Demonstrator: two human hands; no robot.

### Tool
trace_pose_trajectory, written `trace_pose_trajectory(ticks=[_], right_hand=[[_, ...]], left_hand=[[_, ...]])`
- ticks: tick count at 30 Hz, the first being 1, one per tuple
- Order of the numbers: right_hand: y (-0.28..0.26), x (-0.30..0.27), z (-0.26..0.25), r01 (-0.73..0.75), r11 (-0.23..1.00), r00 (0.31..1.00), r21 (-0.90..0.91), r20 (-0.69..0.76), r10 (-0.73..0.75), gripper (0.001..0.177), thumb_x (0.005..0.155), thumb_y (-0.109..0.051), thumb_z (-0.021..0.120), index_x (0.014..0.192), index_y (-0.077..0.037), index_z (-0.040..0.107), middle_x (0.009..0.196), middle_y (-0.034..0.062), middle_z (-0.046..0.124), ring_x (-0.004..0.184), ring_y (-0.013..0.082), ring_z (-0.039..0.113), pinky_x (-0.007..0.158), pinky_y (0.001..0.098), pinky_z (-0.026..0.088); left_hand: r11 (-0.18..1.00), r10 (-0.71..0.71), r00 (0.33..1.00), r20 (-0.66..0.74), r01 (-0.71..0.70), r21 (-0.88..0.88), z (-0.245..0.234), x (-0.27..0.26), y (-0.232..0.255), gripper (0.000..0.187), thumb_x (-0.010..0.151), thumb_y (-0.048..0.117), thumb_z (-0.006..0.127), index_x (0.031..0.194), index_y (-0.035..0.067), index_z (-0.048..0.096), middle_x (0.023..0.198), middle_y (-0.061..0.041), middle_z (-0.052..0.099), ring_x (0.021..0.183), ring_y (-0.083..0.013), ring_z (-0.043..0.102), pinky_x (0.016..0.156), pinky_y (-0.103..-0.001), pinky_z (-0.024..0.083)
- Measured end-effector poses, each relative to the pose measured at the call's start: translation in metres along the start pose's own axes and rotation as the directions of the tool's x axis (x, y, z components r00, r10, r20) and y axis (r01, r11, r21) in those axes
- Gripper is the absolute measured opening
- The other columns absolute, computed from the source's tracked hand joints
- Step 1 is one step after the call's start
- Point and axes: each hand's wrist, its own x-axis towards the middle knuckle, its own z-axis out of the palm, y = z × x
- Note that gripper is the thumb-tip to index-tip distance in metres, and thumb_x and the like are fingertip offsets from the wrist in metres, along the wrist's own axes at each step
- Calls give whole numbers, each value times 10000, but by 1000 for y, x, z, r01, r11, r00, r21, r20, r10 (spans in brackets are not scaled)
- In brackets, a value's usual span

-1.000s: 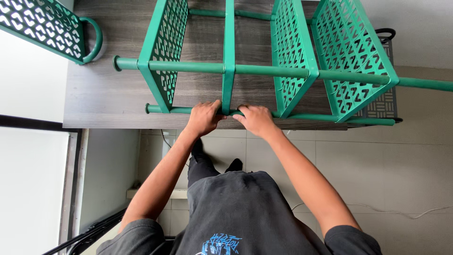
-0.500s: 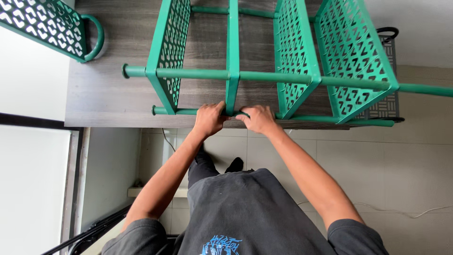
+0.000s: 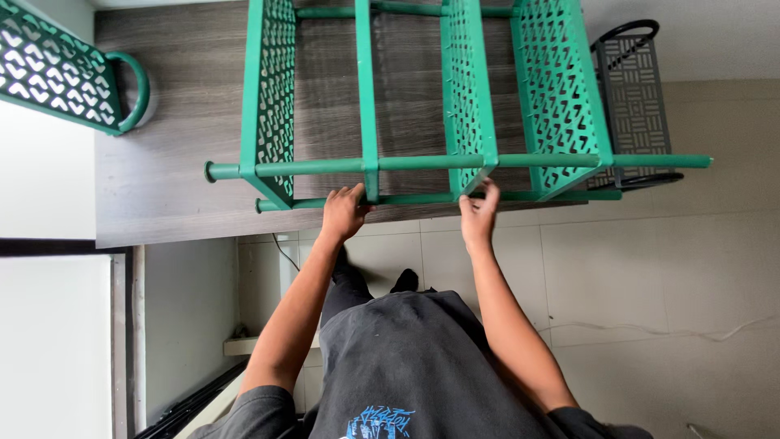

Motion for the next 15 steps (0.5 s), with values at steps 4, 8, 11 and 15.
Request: trace_pose_trajectory(ticks=[4, 8, 11, 15], right_hand=[[28, 10, 20, -134, 969, 983, -209, 98, 157, 309, 934, -127, 653, 1218, -17, 600, 893, 87, 667, 795, 193, 645, 738, 359, 535], [43, 2, 44, -106, 968, 984, -230, 115, 135, 259, 956, -166, 657, 1165, -19, 618, 904, 60, 689, 824, 188, 670, 758, 357, 541], [46, 0, 46, -122, 966, 980, -228, 126, 153, 257, 952, -178, 657, 1148, -18, 615, 895, 72, 678, 818, 206, 662, 751, 366, 538], [41, 5, 55, -74, 960, 981, -272, 152, 118, 263, 979, -196, 645, 1178, -28, 612, 928, 108, 667, 832, 242, 639, 775, 382, 526]], left_hand=[[1000, -14, 1000, -13, 14, -9, 9, -1, -16, 329, 824, 282, 813, 1017, 106, 614, 886, -89, 696, 947, -321, 619, 818, -461, 427], [998, -56, 998, -29, 56, -1, 15, -3, -36, 358, 815, 232, 807, 1123, 135, 653, 1005, -68, 715, 1041, -309, 618, 898, -468, 431], [998, -45, 997, -65, 47, 31, 24, -5, -38, 343, 809, 216, 809, 1107, 132, 661, 1089, -51, 710, 1095, -310, 612, 967, -470, 430], [995, -50, 993, -109, 59, 83, 34, -3, -45, 329, 803, 172, 795, 1107, 130, 675, 1148, -55, 699, 1127, -313, 598, 1032, -476, 417]])
